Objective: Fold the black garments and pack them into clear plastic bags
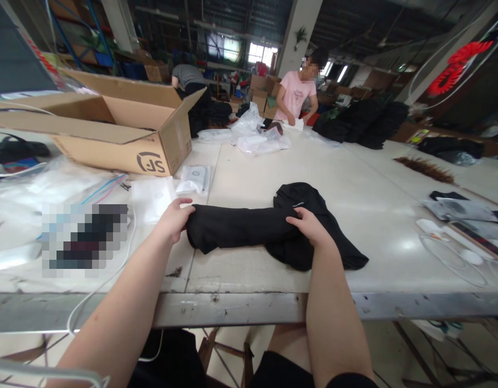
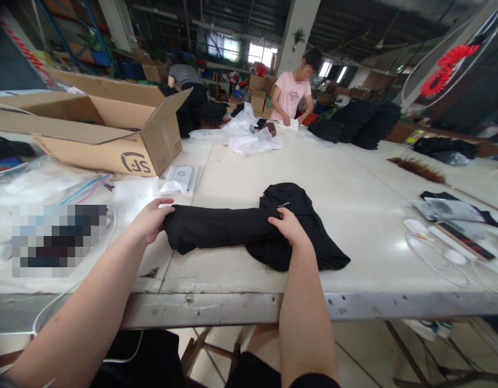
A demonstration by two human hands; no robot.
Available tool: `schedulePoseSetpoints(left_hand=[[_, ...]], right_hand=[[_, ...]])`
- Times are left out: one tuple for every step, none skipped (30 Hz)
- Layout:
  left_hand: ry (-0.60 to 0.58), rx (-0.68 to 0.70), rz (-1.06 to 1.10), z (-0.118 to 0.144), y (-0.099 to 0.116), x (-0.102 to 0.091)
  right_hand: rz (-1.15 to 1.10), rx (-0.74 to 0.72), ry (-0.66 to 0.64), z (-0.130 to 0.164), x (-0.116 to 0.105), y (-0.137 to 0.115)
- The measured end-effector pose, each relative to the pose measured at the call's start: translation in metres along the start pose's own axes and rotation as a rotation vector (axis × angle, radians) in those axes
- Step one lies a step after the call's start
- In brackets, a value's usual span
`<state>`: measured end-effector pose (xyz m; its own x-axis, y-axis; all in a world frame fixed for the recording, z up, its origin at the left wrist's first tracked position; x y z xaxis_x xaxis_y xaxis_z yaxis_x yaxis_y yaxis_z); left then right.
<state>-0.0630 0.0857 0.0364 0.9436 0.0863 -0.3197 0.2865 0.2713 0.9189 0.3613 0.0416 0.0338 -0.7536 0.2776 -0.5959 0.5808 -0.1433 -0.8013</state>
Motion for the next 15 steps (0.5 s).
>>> schedulePoseSetpoints(left_hand=[[0.014,0.015,-0.085,-0.001,-0.001,-0.001],[0.042,0.053,-0.187,-0.002,0.0,-0.003],[0.097,0.121,-0.291,-0.001,0.005,-0.006],[0.174,0.216,-0.387,0.003,0.013,-0.009],[0.255,0.331,-0.471,0.009,0.024,-0.01],[0.316,0.456,-0.542,0.019,0.036,-0.006],[0.346,0.582,-0.602,0.03,0.046,0.003],[0.316,0.689,-0.661,0.04,0.051,0.018],[0.221,0.767,-0.714,0.048,0.052,0.038],[0.1,0.806,-0.771,0.055,0.047,0.059],[-0.009,0.803,-0.838,0.059,0.038,0.078],[-0.106,0.769,-0.908,0.061,0.027,0.093],[-0.157,0.708,-0.966,0.06,0.015,0.103],[-0.19,0.665,-1.004,0.059,0.005,0.109],[-0.216,0.631,-1.031,0.057,-0.003,0.112]], right_hand=[[0.048,0.026,0.011,0.0,-0.001,0.003],[0.095,0.053,0.012,0.0,-0.002,0.006],[0.135,0.072,0.003,0.0,-0.002,0.009],[0.17,0.08,0.003,-0.001,-0.003,0.01],[0.202,0.082,0.004,-0.001,-0.004,0.01],[0.235,0.083,0.008,-0.001,-0.006,0.01],[0.267,0.089,0.011,-0.001,-0.008,0.01],[0.294,0.101,0.0,-0.001,-0.009,0.011],[0.31,0.117,-0.029,0.0,-0.008,0.013],[0.316,0.132,-0.071,0.001,-0.006,0.014],[0.315,0.141,-0.115,0.003,-0.003,0.016],[0.313,0.136,-0.148,0.004,-0.001,0.016],[0.313,0.118,-0.163,0.005,0.0,0.015],[0.315,0.093,-0.159,0.006,-0.001,0.013],[0.317,0.069,-0.147,0.006,-0.002,0.01]])
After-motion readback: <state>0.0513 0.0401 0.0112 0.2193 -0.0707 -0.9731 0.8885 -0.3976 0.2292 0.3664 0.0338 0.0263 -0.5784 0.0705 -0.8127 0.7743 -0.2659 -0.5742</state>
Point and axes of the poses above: each hand's wrist, its own z-axis away from the middle knuckle, its own x-axis out of the palm, y = z × x, the point moved 9 cm from there along -z, towards the middle knuckle, and after that the axes turned 2 degrees about y, right-handed, at the moved point
